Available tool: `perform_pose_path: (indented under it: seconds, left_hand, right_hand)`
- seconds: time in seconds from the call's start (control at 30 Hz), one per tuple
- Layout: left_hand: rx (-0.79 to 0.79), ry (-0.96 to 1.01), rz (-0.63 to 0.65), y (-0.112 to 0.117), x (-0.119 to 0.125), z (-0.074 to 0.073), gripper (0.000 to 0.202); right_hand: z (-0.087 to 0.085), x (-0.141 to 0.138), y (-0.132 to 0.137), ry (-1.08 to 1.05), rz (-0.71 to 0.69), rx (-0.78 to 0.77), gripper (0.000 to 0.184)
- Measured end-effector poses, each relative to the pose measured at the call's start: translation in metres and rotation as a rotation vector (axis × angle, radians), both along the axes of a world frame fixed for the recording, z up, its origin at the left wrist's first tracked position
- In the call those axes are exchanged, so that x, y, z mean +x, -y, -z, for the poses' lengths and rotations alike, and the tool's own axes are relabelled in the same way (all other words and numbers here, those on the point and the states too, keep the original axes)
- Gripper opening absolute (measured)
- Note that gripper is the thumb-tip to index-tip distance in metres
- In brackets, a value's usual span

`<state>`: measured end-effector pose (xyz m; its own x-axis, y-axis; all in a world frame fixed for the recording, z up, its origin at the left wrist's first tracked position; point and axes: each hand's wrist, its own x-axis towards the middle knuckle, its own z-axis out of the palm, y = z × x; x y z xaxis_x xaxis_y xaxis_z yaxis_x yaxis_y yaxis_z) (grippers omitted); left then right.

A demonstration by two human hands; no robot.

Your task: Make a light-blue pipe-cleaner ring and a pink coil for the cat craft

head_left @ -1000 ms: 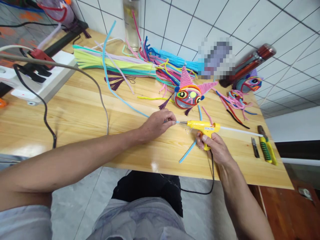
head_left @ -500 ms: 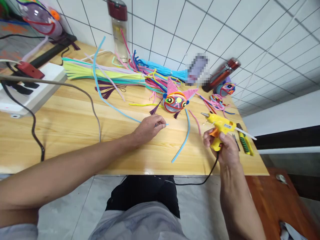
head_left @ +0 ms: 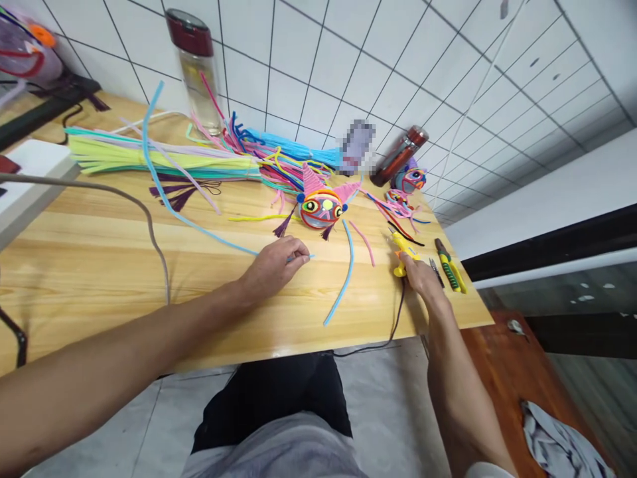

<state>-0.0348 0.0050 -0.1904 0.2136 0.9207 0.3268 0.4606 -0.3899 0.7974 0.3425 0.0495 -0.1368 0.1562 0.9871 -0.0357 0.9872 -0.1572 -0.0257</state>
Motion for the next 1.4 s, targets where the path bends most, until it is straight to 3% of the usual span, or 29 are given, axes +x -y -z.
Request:
perform_pose_path:
  seconds: [0.17,0.23,0.3,0.47,0.57,0.63,0.8,0.9,1.0,1.1,1.2,1.27,1.4]
  left_hand:
    - [0.0,-0.013,0.01,0.0,0.002,0.002,0.014]
    - [0.006,-0.014,0.019,0.0,0.003,0.003,0.014]
    - [0.009,-0.013,0.021,0.0,0.003,0.003,0.013]
    - [0.015,0.011,0.026,0.001,0.002,0.003,0.011]
    - [0.02,0.02,0.037,0.001,0.003,0.004,0.011]
    - [0.016,0.023,0.043,0.0,0.003,0.005,0.01]
    - [0.016,0.012,0.042,0.0,0.003,0.005,0.01]
    - [-0.001,-0.004,0.037,0.0,0.002,0.003,0.01]
    - [-0.011,-0.009,0.044,0.0,0.002,0.001,0.01]
    - [-0.017,-0.021,0.039,0.001,0.002,-0.001,0.011]
    - [-0.04,-0.041,0.026,0.001,0.001,-0.001,0.012]
    - [-0.048,-0.054,0.03,0.001,0.001,-0.001,0.012]
    - [-0.026,-0.073,0.016,0.002,0.001,0.0,0.014]
  right_hand:
    - [-0.015,-0.034,0.002,0.082,0.134,0.054,0.064]
    - [-0.015,-0.06,-0.002,-0.001,0.012,0.136,0.051]
    - [-0.011,-0.089,-0.012,-0.088,-0.094,0.088,0.042]
    - [0.006,-0.133,-0.038,-0.048,-0.088,-0.039,0.028]
    - [0.004,-0.128,-0.039,-0.05,-0.091,-0.005,0.025]
    - [-0.003,-0.114,-0.036,-0.159,-0.097,0.061,0.023]
    - [-0.041,-0.072,-0.029,-0.971,-0.134,0.309,0.016]
    - [-0.073,-0.056,-0.027,-1.119,-0.182,0.575,0.021]
    - [-0.094,-0.055,-0.018,-1.112,-0.309,0.991,0.017]
    - [-0.082,-0.071,0.004,-0.945,-0.486,1.156,0.013]
    - [-0.052,-0.092,0.03,-0.519,-0.725,0.976,0.006]
    - [-0.041,-0.101,0.042,-0.445,-0.796,0.878,0.008]
    - [-0.061,-0.101,0.04,-0.401,-0.65,0.998,0.01]
